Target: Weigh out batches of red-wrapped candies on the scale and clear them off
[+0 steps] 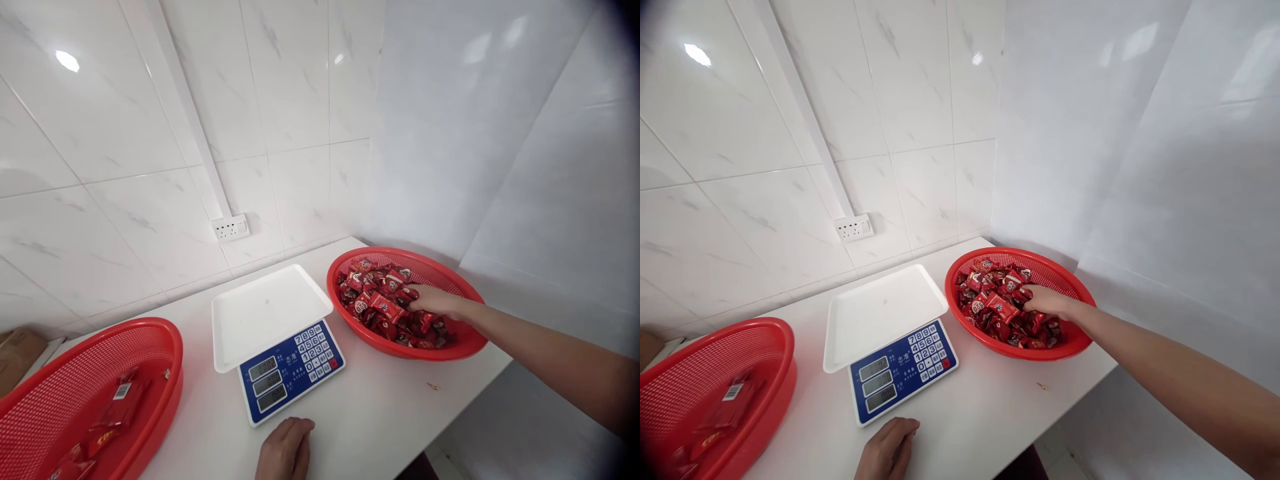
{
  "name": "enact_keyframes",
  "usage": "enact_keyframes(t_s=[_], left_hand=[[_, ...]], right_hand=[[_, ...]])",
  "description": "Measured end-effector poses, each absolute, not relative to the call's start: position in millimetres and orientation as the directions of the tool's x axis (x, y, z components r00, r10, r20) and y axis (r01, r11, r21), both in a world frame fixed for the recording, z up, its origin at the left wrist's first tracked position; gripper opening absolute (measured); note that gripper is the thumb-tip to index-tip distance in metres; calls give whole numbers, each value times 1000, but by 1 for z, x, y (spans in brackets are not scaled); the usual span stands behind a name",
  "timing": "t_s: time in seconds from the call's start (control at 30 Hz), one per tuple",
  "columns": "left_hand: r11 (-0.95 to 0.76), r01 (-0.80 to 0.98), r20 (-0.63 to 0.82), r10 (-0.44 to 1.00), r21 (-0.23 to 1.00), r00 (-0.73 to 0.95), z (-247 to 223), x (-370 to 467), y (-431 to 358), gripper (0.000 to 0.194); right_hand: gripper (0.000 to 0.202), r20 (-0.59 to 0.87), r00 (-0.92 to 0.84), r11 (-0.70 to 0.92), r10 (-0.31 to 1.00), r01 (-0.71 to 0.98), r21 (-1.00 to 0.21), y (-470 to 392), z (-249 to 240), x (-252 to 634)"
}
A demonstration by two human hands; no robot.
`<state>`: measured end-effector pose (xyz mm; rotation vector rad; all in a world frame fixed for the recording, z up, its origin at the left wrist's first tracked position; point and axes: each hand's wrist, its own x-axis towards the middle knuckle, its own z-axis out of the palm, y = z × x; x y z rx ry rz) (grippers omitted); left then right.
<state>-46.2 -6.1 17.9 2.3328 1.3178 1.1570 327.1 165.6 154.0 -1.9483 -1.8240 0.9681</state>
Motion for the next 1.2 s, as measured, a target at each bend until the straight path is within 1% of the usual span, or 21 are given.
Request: enact_keyframes(t_s=[0.1, 0.23, 0.33, 0.5, 0.6, 0.7, 0.77, 0.87, 0.97, 1.07, 1.2], left_hand=[[-573, 621, 530, 800, 535, 281, 17, -47, -6, 30], [-571, 620, 526, 802, 538, 283, 18, -46, -6, 30], [-568, 623, 520, 805, 538, 285, 20, -46, -6, 29], [-553, 621, 500, 819, 556, 282, 24, -47, -8, 26], [-542, 627, 464, 832, 560, 306, 31, -46, -10, 23], [-534, 631, 425, 842, 563, 333, 40, -45, -12, 23], [-515, 638, 410, 854, 572, 321, 45, -44, -15, 25], [-469, 660, 386, 878, 587, 281, 49, -43, -19, 26], [-437, 678, 369, 894, 591, 255, 49, -44, -22, 26], [-415, 685, 358, 904, 599, 235, 49, -46, -24, 27], [-400, 692, 354, 910, 601, 217, 50, -47, -24, 27]], right_hand=[[36, -311, 7, -247, 950, 626, -740, 165, 162, 333], [36, -286, 63, -282, 956, 471, -836, 166, 177, 338], [32, -237, 117, -264, 964, 381, -886, 168, 187, 340], [23, -116, 176, -156, 978, 234, -960, 173, 206, 332], [20, -71, 116, -88, 991, 144, -986, 176, 219, 309], [21, -38, -4, -37, 999, 67, -997, 180, 230, 266], [22, -7, -113, -3, 994, 29, -1000, 183, 234, 229], [20, 33, -287, 33, 957, -5, -999, 187, 233, 169], [21, 16, -397, 22, 918, 12, -1000, 193, 224, 117], [23, -51, -431, -4, 901, 108, -994, 199, 207, 84], [23, -109, -411, -23, 905, 208, -978, 204, 190, 75]])
